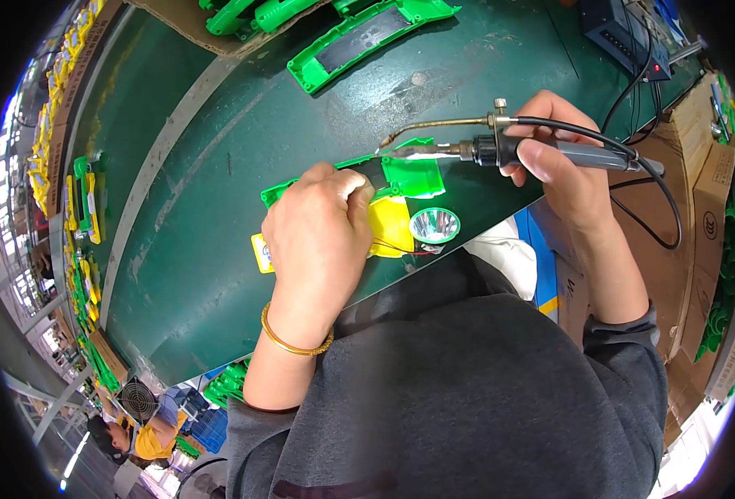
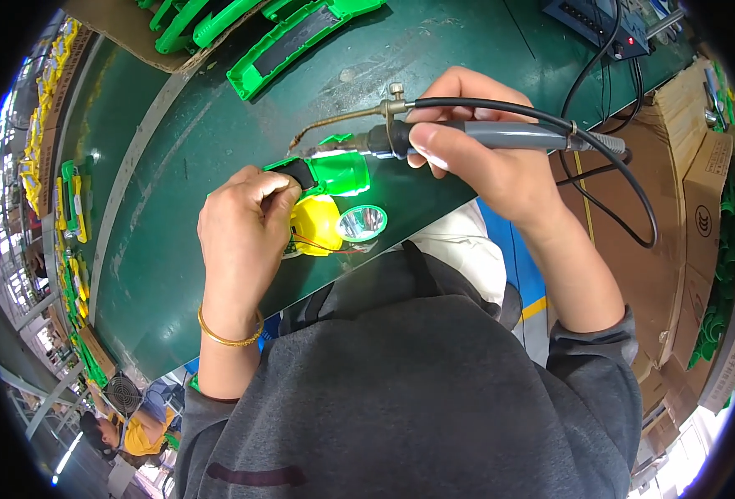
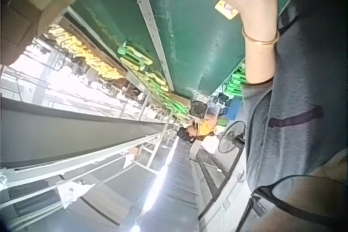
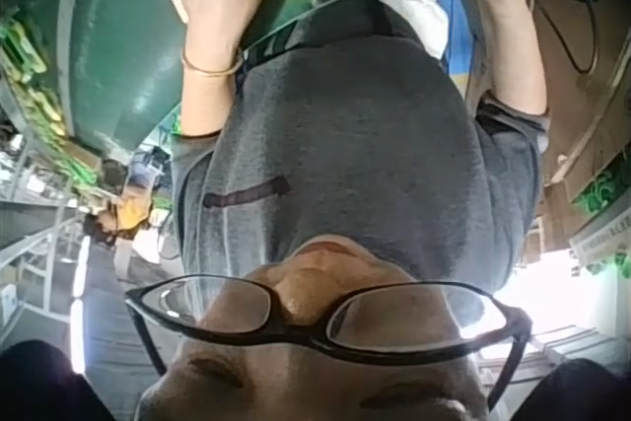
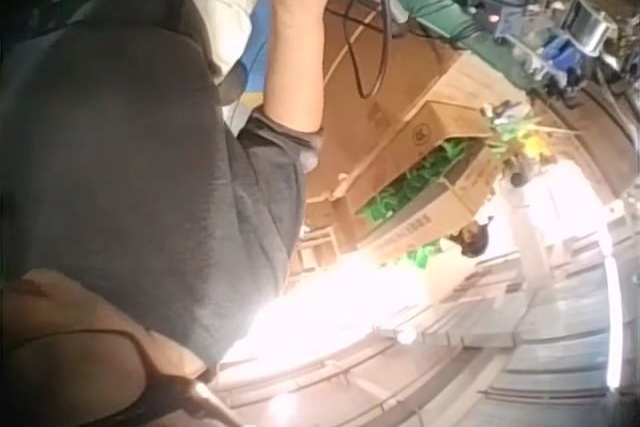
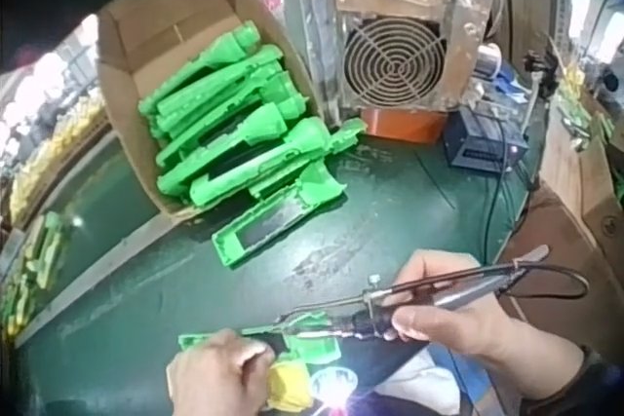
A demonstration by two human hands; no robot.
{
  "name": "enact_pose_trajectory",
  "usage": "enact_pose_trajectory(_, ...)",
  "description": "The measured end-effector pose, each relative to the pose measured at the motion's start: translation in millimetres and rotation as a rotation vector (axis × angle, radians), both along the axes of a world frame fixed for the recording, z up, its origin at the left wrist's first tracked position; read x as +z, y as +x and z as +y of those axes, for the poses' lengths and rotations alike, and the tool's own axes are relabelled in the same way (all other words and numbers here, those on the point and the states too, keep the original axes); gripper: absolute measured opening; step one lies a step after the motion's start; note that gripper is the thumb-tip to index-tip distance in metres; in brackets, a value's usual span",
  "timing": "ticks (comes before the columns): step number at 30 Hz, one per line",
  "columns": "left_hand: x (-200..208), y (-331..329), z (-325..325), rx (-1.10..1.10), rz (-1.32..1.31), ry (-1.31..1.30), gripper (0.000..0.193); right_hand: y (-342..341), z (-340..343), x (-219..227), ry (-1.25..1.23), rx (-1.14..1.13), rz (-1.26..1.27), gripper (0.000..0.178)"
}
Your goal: Assembling electronic components and soldering wires into plastic flashlight casings on a production line.
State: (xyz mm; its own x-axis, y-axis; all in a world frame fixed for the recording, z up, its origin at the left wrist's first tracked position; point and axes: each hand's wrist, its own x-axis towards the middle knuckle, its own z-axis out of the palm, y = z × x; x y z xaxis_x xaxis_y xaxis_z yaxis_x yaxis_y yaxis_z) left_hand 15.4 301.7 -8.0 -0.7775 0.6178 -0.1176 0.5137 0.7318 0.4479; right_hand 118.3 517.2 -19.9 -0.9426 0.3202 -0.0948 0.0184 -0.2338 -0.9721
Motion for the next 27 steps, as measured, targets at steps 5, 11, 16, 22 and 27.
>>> enact_pose_trajectory(5, -2.1, 3.9, 6.4, 0.007, 0.099, -0.056, 0.008, -8.0, 10.2, 9.0, 0.251, 0.167, -0.127, 0.014)
enact_pose_trajectory(11, -5.0, 8.4, 8.5, 0.043, 0.131, -0.009, 0.007, -21.5, 11.5, 16.4, 0.407, 0.322, -0.224, 0.013)
enact_pose_trajectory(16, -3.9, 14.8, 15.3, 0.039, 0.139, -0.01, 0.007, -25.8, 16.9, 23.6, 0.415, 0.367, -0.273, 0.013)
enact_pose_trajectory(22, -3.1, 16.5, 20.2, 0.04, 0.148, -0.014, 0.006, -29.6, 19.9, 28.8, 0.484, 0.388, -0.276, 0.013)
enact_pose_trajectory(27, -3.8, 14.8, 21.8, 0.037, 0.157, -0.008, 0.006, -32.5, 16.7, 30.1, 0.535, 0.38, -0.235, 0.013)
